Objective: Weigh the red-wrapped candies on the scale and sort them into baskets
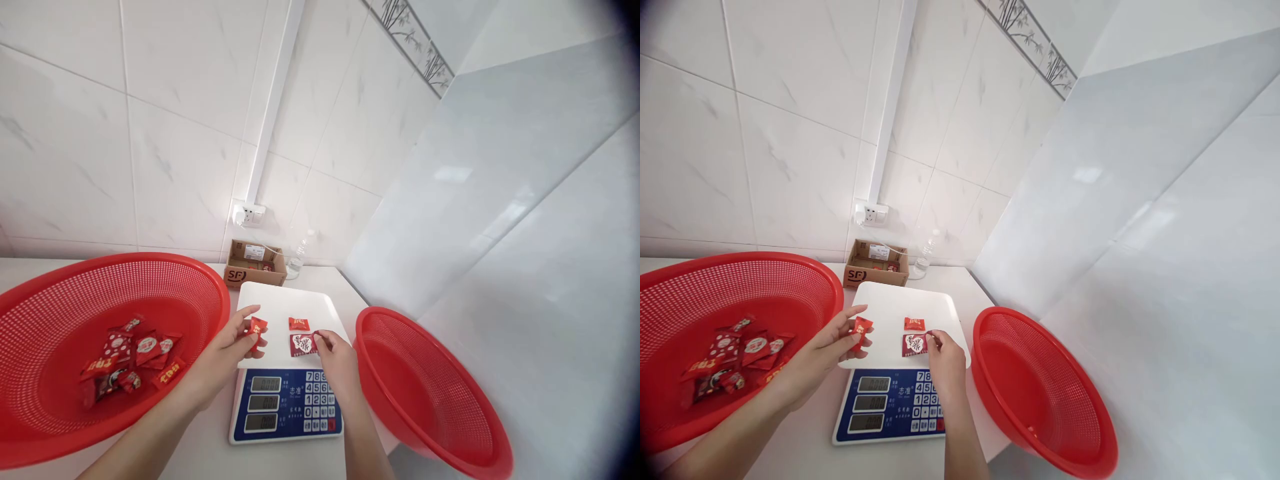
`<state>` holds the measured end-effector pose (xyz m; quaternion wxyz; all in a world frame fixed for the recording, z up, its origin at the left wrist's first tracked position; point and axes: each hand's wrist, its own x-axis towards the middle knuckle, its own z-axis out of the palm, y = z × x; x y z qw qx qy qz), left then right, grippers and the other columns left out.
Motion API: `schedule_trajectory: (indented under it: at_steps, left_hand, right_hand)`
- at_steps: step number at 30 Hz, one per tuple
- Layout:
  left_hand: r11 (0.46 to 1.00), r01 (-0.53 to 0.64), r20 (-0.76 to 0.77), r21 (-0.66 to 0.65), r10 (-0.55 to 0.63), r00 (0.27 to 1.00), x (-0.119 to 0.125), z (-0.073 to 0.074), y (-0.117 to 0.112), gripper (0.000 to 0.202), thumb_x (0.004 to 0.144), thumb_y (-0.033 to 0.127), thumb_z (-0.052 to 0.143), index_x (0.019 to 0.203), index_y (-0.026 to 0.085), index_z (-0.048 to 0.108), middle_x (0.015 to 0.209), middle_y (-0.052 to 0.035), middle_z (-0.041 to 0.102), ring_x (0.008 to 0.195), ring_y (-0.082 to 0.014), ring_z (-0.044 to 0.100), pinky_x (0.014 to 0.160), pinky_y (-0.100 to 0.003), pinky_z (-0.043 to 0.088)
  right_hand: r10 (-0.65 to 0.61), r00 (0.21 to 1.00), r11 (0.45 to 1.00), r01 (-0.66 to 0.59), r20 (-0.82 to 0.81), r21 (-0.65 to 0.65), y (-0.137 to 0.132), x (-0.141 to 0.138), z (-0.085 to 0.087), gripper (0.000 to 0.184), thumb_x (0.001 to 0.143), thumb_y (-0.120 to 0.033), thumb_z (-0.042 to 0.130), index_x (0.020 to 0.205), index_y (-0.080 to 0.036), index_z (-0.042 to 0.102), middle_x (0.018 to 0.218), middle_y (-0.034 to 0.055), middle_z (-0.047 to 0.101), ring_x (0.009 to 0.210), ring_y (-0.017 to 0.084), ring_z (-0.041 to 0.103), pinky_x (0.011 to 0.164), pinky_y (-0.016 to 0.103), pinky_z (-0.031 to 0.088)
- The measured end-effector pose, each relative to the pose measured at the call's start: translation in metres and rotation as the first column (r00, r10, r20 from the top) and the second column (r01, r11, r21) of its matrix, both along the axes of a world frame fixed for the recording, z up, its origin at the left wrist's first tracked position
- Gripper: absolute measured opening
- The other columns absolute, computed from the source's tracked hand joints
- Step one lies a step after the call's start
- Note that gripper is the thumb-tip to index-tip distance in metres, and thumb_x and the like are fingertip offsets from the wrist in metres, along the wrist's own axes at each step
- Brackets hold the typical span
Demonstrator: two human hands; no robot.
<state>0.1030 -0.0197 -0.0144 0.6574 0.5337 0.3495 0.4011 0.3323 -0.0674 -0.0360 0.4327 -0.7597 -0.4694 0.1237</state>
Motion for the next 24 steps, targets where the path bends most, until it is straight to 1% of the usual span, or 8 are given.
schedule_trajectory:
  at_steps: [2, 4, 9, 13, 15, 18, 21, 24]
  left_hand:
    - [0.999, 0.035, 0.011, -0.001, -0.035, 0.999, 0.002, 0.001, -0.001, 0.056, 0.075, 0.046, 0.065, 0.123, 0.026, 0.042, 0.11, -0.0043, 0.061, 0.095, -0.0188, 0.061, 0.087, -0.036, 0.049]
    - [0.998, 0.067, 0.01, 0.003, -0.067, 0.998, 0.005, 0.001, -0.002, 0.048, 0.073, 0.046, 0.068, 0.111, 0.025, 0.046, 0.105, -0.0036, 0.065, 0.092, -0.0184, 0.061, 0.086, -0.036, 0.049]
    - [0.988, 0.151, -0.028, 0.025, -0.151, 0.988, 0.009, 0.002, -0.007, 0.031, 0.073, 0.043, 0.071, 0.092, 0.023, 0.057, 0.091, -0.0005, 0.067, 0.085, -0.0171, 0.06, 0.081, -0.032, 0.048]
    - [0.983, 0.178, -0.059, 0.05, -0.175, 0.983, 0.011, 0.001, -0.011, 0.031, 0.071, 0.042, 0.073, 0.095, 0.022, 0.067, 0.091, -0.0012, 0.067, 0.086, -0.0181, 0.058, 0.079, -0.031, 0.048]
    - [0.983, 0.174, -0.07, 0.053, -0.17, 0.983, 0.011, 0.0, -0.013, 0.033, 0.071, 0.043, 0.073, 0.096, 0.022, 0.068, 0.087, -0.0006, 0.065, 0.084, -0.0176, 0.057, 0.076, -0.03, 0.047]
    - [0.985, 0.166, -0.08, 0.046, -0.162, 0.984, 0.011, -0.001, -0.012, 0.037, 0.071, 0.044, 0.073, 0.099, 0.022, 0.065, 0.076, 0.0027, 0.061, 0.075, -0.0153, 0.056, 0.072, -0.029, 0.047]
    - [0.985, 0.165, -0.08, 0.041, -0.162, 0.984, 0.01, -0.001, -0.011, 0.034, 0.074, 0.049, 0.07, 0.091, 0.022, 0.063, 0.071, 0.0041, 0.061, 0.07, -0.0139, 0.057, 0.07, -0.028, 0.047]
    - [0.98, 0.196, -0.076, 0.01, -0.195, 0.978, 0.009, -0.001, -0.012, 0.038, 0.078, 0.058, 0.063, 0.082, 0.021, 0.06, 0.058, 0.0051, 0.058, 0.055, -0.0122, 0.054, 0.055, -0.026, 0.044]
  right_hand:
    - [-0.055, 0.992, 0.998, 0.054, 0.111, 0.012, -0.001, 0.0, -0.001, 0.035, 0.081, -0.044, 0.053, 0.098, -0.021, 0.073, 0.103, 0.0118, 0.073, 0.09, 0.03, 0.066, 0.076, 0.041, 0.049]
    - [-0.034, 0.993, 0.998, 0.027, 0.115, 0.057, -0.004, -0.006, 0.002, 0.039, 0.083, -0.046, 0.052, 0.104, -0.02, 0.072, 0.111, 0.0125, 0.071, 0.094, 0.029, 0.065, 0.079, 0.042, 0.05]
    - [0.26, 0.949, 0.965, -0.246, -0.177, 0.094, -0.016, -0.031, 0.018, 0.041, 0.085, -0.054, 0.053, 0.103, -0.022, 0.071, 0.107, 0.0093, 0.072, 0.098, 0.025, 0.066, 0.085, 0.036, 0.051]
    - [0.397, 0.882, 0.918, -0.381, -0.254, 0.109, -0.022, -0.047, 0.027, 0.037, 0.085, -0.051, 0.057, 0.101, -0.021, 0.07, 0.1, 0.0078, 0.072, 0.092, 0.023, 0.065, 0.083, 0.034, 0.05]
    - [0.434, 0.862, 0.901, -0.421, -0.263, 0.106, -0.022, -0.052, 0.03, 0.03, 0.084, -0.048, 0.058, 0.092, -0.021, 0.068, 0.091, 0.0056, 0.071, 0.084, 0.02, 0.064, 0.077, 0.032, 0.049]
    - [0.439, 0.843, 0.898, -0.428, -0.31, 0.107, -0.022, -0.056, 0.031, 0.026, 0.083, -0.046, 0.06, 0.076, -0.021, 0.06, 0.073, 0.0008, 0.064, 0.067, 0.016, 0.057, 0.064, 0.028, 0.046]
    - [0.42, 0.821, 0.906, -0.406, -0.388, 0.122, -0.023, -0.056, 0.032, 0.029, 0.081, -0.048, 0.06, 0.073, -0.021, 0.054, 0.064, -0.0021, 0.057, 0.057, 0.013, 0.049, 0.055, 0.025, 0.041]
    - [0.39, 0.829, 0.921, -0.351, -0.4, 0.17, -0.024, -0.055, 0.032, 0.028, 0.081, -0.048, 0.062, 0.073, -0.022, 0.054, 0.064, -0.0023, 0.056, 0.056, 0.013, 0.047, 0.053, 0.025, 0.039]
